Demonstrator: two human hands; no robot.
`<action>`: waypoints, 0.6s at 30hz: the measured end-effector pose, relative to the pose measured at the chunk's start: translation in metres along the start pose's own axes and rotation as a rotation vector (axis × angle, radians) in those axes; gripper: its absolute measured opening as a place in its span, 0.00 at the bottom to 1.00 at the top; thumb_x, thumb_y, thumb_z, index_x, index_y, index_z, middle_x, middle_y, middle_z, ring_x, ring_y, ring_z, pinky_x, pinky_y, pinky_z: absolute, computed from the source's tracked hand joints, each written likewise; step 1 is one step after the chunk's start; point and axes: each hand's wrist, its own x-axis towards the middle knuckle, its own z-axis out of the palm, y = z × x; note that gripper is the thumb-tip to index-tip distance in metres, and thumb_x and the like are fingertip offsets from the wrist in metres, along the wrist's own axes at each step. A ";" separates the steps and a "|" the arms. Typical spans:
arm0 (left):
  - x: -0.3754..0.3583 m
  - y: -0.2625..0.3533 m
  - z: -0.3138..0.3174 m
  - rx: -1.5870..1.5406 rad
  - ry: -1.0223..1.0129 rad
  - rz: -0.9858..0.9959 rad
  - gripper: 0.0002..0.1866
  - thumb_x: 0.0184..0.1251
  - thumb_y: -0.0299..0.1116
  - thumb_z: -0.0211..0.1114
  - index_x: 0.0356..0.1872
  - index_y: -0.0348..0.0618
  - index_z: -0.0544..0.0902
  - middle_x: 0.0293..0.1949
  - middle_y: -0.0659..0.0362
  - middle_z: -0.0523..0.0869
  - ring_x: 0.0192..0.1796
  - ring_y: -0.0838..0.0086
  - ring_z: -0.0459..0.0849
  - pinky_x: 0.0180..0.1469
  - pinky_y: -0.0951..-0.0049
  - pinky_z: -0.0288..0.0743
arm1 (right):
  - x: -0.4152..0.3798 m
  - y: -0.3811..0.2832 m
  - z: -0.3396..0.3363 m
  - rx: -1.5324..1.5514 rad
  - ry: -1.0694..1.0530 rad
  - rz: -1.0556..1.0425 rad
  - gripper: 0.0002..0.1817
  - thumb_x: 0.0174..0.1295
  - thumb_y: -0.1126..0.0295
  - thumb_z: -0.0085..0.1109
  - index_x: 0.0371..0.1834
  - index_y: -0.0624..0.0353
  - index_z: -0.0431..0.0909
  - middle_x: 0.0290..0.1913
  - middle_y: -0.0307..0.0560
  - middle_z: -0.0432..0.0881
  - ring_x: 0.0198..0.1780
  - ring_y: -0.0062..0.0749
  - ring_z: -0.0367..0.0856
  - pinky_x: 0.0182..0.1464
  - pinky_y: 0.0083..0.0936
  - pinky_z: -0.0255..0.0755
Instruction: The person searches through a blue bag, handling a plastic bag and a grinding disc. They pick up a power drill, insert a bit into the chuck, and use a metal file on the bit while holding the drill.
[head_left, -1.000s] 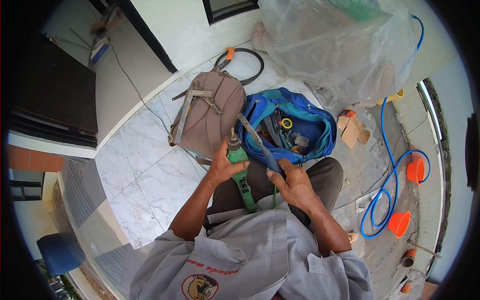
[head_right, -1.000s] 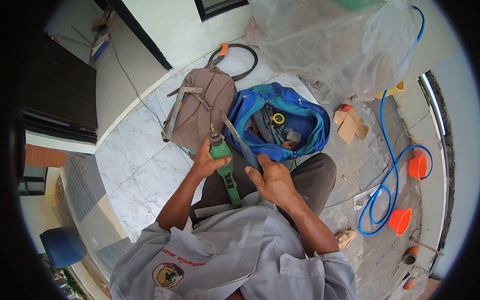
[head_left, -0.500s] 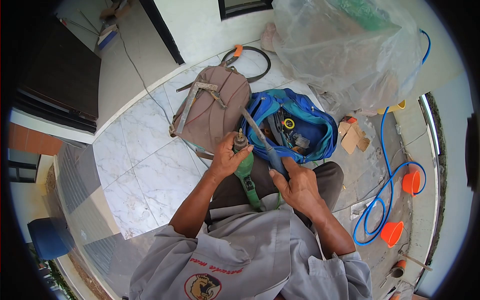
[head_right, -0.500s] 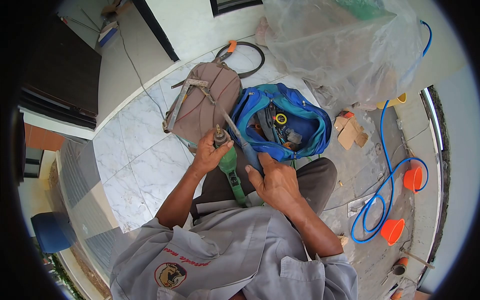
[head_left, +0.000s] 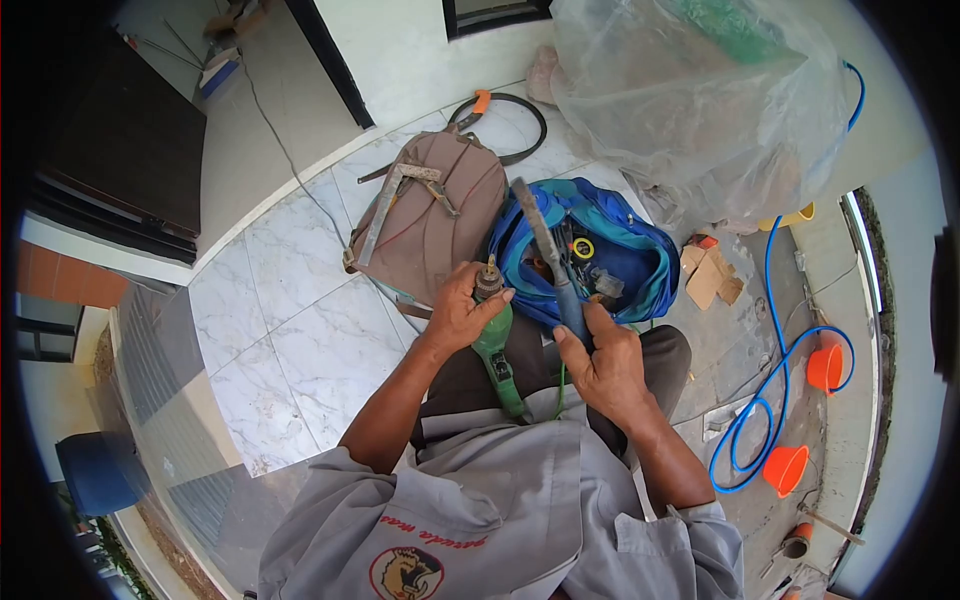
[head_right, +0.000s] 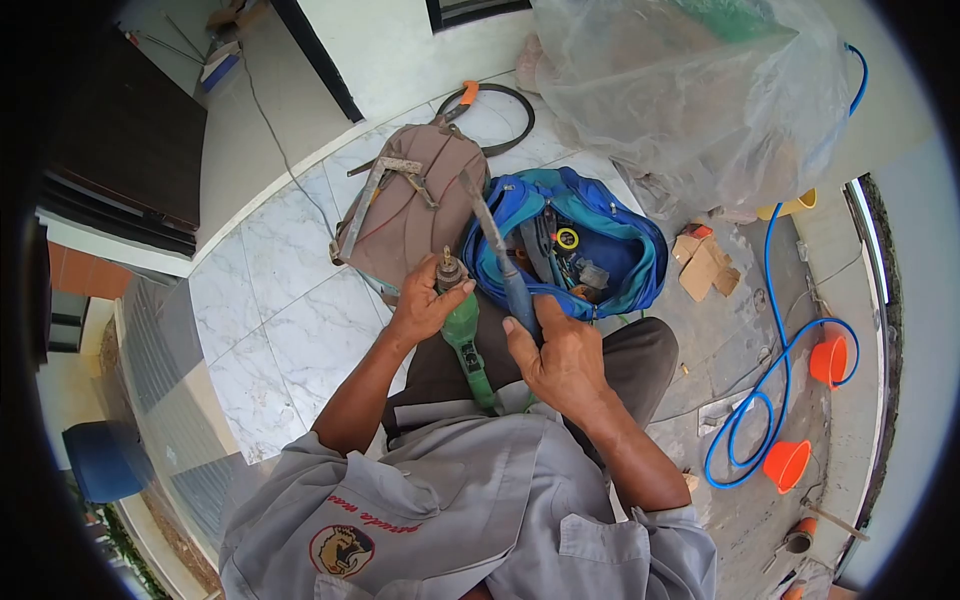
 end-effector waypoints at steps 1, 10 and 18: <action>0.001 -0.002 0.001 -0.010 -0.007 0.006 0.15 0.67 0.38 0.77 0.41 0.39 0.81 0.34 0.56 0.79 0.39 0.66 0.78 0.44 0.64 0.72 | -0.001 0.011 0.003 -0.200 -0.183 -0.159 0.15 0.68 0.63 0.66 0.34 0.64 0.76 0.20 0.58 0.77 0.25 0.59 0.82 0.30 0.44 0.74; 0.004 -0.001 0.000 0.027 -0.043 -0.045 0.18 0.67 0.41 0.77 0.43 0.37 0.82 0.38 0.55 0.80 0.41 0.64 0.80 0.46 0.63 0.73 | 0.001 0.026 0.008 -0.049 -0.150 -0.101 0.15 0.68 0.63 0.67 0.34 0.66 0.76 0.19 0.55 0.74 0.21 0.37 0.71 0.28 0.36 0.69; 0.008 -0.020 0.009 -0.287 -0.013 -0.163 0.15 0.67 0.35 0.79 0.45 0.39 0.82 0.42 0.58 0.87 0.47 0.77 0.84 0.52 0.72 0.78 | 0.034 0.203 0.057 -0.046 0.038 0.415 0.21 0.66 0.57 0.66 0.32 0.70 0.80 0.21 0.53 0.80 0.22 0.36 0.77 0.29 0.40 0.71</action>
